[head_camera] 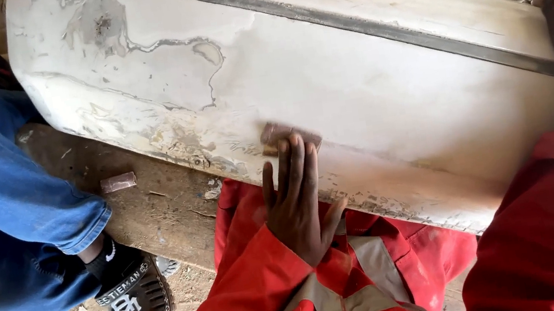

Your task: Sanding a car bumper with sandpaper to prepare the surface for painting

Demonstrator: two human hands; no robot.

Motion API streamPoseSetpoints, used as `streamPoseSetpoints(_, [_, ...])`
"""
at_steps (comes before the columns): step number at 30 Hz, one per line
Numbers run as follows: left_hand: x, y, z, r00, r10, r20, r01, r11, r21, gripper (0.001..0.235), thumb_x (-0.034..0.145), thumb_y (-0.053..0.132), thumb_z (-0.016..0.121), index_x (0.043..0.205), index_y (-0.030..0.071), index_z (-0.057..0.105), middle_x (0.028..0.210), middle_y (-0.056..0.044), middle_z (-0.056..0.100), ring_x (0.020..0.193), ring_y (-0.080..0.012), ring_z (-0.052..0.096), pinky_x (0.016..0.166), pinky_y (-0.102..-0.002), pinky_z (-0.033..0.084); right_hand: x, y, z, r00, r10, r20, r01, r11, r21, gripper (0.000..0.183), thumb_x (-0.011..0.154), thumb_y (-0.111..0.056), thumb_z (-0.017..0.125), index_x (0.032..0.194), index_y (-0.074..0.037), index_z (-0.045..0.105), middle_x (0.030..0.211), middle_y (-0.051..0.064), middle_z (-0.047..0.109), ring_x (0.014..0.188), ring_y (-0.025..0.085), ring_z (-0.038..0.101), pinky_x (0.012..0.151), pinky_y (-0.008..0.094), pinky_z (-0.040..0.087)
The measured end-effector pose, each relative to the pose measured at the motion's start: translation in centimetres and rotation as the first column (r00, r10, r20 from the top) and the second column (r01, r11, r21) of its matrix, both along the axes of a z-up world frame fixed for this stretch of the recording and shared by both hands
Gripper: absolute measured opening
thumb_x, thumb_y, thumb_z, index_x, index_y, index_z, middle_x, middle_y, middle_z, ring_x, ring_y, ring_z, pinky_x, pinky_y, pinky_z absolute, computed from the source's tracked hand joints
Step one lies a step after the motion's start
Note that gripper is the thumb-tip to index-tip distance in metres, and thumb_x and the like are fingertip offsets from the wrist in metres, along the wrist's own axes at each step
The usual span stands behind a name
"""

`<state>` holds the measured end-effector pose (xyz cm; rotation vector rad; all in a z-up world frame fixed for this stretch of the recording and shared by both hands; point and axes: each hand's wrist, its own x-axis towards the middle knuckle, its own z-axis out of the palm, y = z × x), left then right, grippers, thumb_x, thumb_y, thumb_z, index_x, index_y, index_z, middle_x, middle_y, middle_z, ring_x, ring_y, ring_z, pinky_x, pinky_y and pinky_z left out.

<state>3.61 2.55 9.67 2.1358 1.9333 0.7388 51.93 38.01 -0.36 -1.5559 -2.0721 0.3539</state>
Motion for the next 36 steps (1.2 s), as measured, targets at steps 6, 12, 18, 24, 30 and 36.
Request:
streamPoseSetpoints(6, [-1.7,9.4,2.5,0.987,0.001,-0.162,0.02,0.992,0.124,0.078,0.12,0.054,0.049,0.179,0.007,0.032,0.189,-0.012,0.031,0.179,-0.0288,0.028,0.148,-0.055,0.015,-0.4,0.0,0.9,0.997,0.072,-0.028,-0.071,0.996,0.048,0.027,0.146,-0.012,0.067,0.137,0.001,0.089,0.129,0.02,0.083,0.113,0.03,0.073,0.097,0.045,0.054])
streamPoseSetpoints(12, [-1.4,7.3,3.0,0.987,-0.007,-0.161,0.029,0.99,0.14,0.076,0.117,0.05,0.047,0.178,0.007,0.037,0.187,-0.01,0.035,0.177,-0.0285,0.033,0.145,-0.054,0.02,-4.6,-4.0,7.2,0.951,-0.073,0.299,0.057,0.996,0.063,0.045,0.148,-0.036,0.068,0.123,-0.006,0.089,0.099,0.023,0.08,0.087,0.044,0.074,0.067,0.054,0.048])
streamPoseSetpoints(18, [-2.8,2.2,0.0,0.979,-0.002,-0.205,0.018,0.997,0.074,0.069,0.12,0.051,0.04,0.178,0.012,0.039,0.186,-0.006,0.036,0.175,-0.0256,0.033,0.143,-0.057,0.017,-4.2,-3.3,6.4,0.964,-0.07,0.255,0.054,0.996,0.069,0.043,0.148,-0.034,0.072,0.123,-0.004,0.09,0.11,0.021,0.082,0.099,0.042,0.075,0.072,0.054,0.051])
streamPoseSetpoints(24, [-2.4,5.9,1.1,0.979,0.056,-0.196,-0.027,0.989,0.144,0.073,0.119,0.054,0.042,0.178,0.01,0.04,0.186,-0.01,0.037,0.176,-0.0297,0.033,0.144,-0.058,0.017,-3.9,-3.1,5.9,0.99,0.009,0.143,-0.017,0.998,0.058,0.032,0.147,-0.022,0.069,0.137,-0.003,0.092,0.119,0.019,0.084,0.107,0.034,0.077,0.081,0.047,0.053])
streamPoseSetpoints(30, [-0.4,8.8,3.1,0.988,-0.044,-0.146,0.061,0.992,0.11,0.077,0.119,0.053,0.048,0.179,0.008,0.034,0.189,-0.01,0.03,0.18,-0.0318,0.025,0.147,-0.058,0.013,-4.0,-3.5,6.6,0.937,-0.09,0.337,0.068,0.995,0.076,0.051,0.15,-0.036,0.071,0.113,-0.005,0.084,0.105,0.022,0.079,0.087,0.044,0.07,0.064,0.058,0.047])
streamPoseSetpoints(36, [-2.7,5.5,1.4,0.987,-0.068,-0.143,0.093,0.98,0.175,0.071,0.12,0.055,0.04,0.174,0.01,0.046,0.183,-0.01,0.042,0.173,-0.0284,0.037,0.142,-0.061,0.018,-5.3,-3.7,7.6,0.95,-0.114,0.292,0.098,0.993,0.069,0.044,0.14,-0.039,0.07,0.118,-0.006,0.089,0.115,0.021,0.082,0.091,0.049,0.073,0.066,0.061,0.051])
